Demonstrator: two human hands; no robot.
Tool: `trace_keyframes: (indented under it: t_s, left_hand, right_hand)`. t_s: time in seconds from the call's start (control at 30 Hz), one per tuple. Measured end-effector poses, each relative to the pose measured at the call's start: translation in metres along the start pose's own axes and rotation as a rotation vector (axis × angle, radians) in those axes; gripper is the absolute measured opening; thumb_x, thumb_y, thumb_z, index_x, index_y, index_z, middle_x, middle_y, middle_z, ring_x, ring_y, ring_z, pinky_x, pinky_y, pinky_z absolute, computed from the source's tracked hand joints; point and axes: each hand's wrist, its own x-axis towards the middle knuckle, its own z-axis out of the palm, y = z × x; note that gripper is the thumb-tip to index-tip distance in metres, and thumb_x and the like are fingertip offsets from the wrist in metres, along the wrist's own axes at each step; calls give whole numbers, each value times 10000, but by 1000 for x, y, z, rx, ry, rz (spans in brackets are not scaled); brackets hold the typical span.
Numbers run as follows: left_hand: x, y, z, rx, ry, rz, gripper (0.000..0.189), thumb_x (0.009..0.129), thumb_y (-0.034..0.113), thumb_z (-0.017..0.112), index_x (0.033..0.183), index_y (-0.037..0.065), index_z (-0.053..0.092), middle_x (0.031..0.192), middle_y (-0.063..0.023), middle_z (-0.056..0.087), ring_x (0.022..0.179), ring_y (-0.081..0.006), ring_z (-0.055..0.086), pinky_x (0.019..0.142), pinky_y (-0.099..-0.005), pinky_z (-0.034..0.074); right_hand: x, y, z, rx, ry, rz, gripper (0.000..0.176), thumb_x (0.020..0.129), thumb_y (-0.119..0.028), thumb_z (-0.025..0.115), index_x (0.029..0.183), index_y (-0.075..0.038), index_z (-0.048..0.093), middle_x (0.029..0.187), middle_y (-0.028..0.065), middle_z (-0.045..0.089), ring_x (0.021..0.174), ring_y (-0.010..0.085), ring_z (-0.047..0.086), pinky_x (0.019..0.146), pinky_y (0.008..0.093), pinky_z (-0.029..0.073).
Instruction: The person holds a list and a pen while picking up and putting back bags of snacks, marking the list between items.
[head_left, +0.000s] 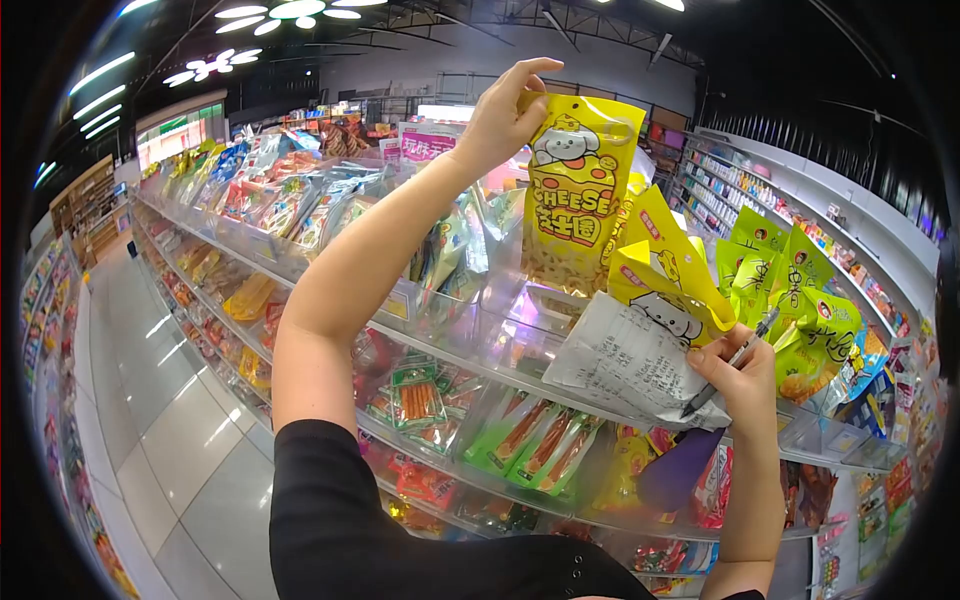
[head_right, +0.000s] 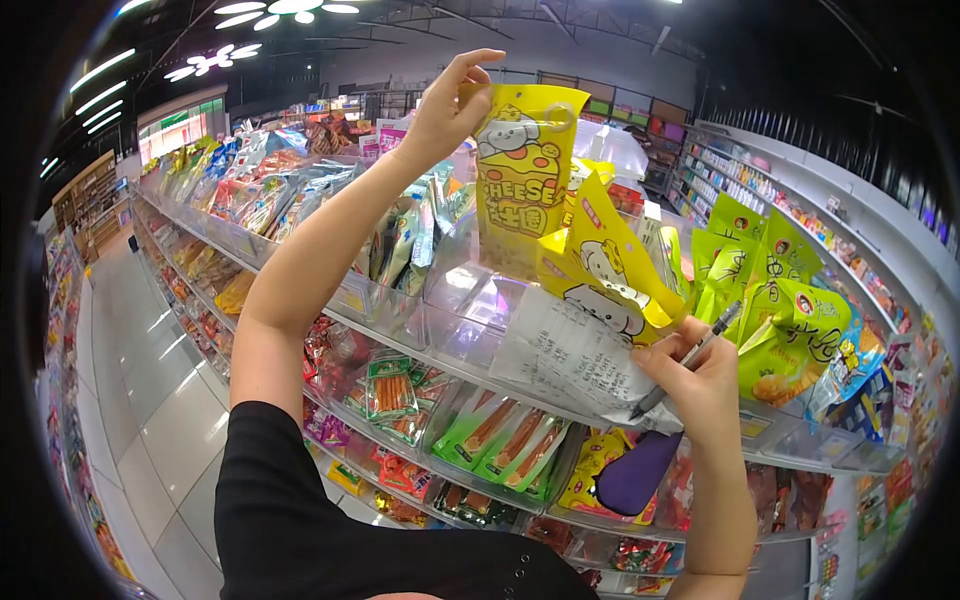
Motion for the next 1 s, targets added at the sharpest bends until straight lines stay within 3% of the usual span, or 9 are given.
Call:
trace_keyframes:
  t_s: [0.23, 0.63, 0.73, 0.83, 1.0]
  left_hand:
    - [-6, -2, -8, -75, 56, -81, 348, 828, 36, 543, 1170, 99, 546, 849, -22, 577, 743, -85, 584, 689, -245, 493]
    - [-2, -11, -3, 86, 68, -27, 299, 830, 16, 547, 1118, 91, 577, 835, -42, 591, 742, -106, 623, 675, -255, 506]
    - [-4, -18, -2, 122, 77, -43, 308, 827, 7, 541, 1120, 93, 574, 822, -47, 587, 740, -123, 634, 672, -259, 509]
    - [-4, -20, -2, 83, 80, -115, 278, 797, 5, 571, 1061, 88, 604, 872, -100, 603, 788, -206, 640, 731, -309, 520]
    - [-6, -27, -5, 112, 64, -182, 204, 802, 14, 580, 988, 72, 638, 871, -102, 621, 762, -202, 651, 721, -305, 524]
  right_hand:
    - [-3, 1, -7, -26, 77, -2, 163, 693, -68, 714, 748, -23, 568, 655, -8, 581, 590, 47, 491, 566, 212, 360]
    - [-7, 0, -7, -12, 39, 5, 140, 689, -53, 701, 768, -35, 587, 656, -31, 561, 582, 41, 474, 558, 206, 339]
    - [-6, 3, -10, -38, 32, 6, 148, 693, -58, 703, 778, -35, 585, 655, -39, 551, 582, 36, 466, 556, 204, 333]
    - [-6, 3, -10, -32, 40, 9, 151, 695, -63, 706, 777, -37, 582, 650, -44, 543, 579, 33, 457, 549, 205, 327]
    - [-6, 3, -9, -34, 74, -12, 155, 696, -68, 711, 776, -28, 585, 642, -40, 543, 568, 33, 452, 541, 206, 323]
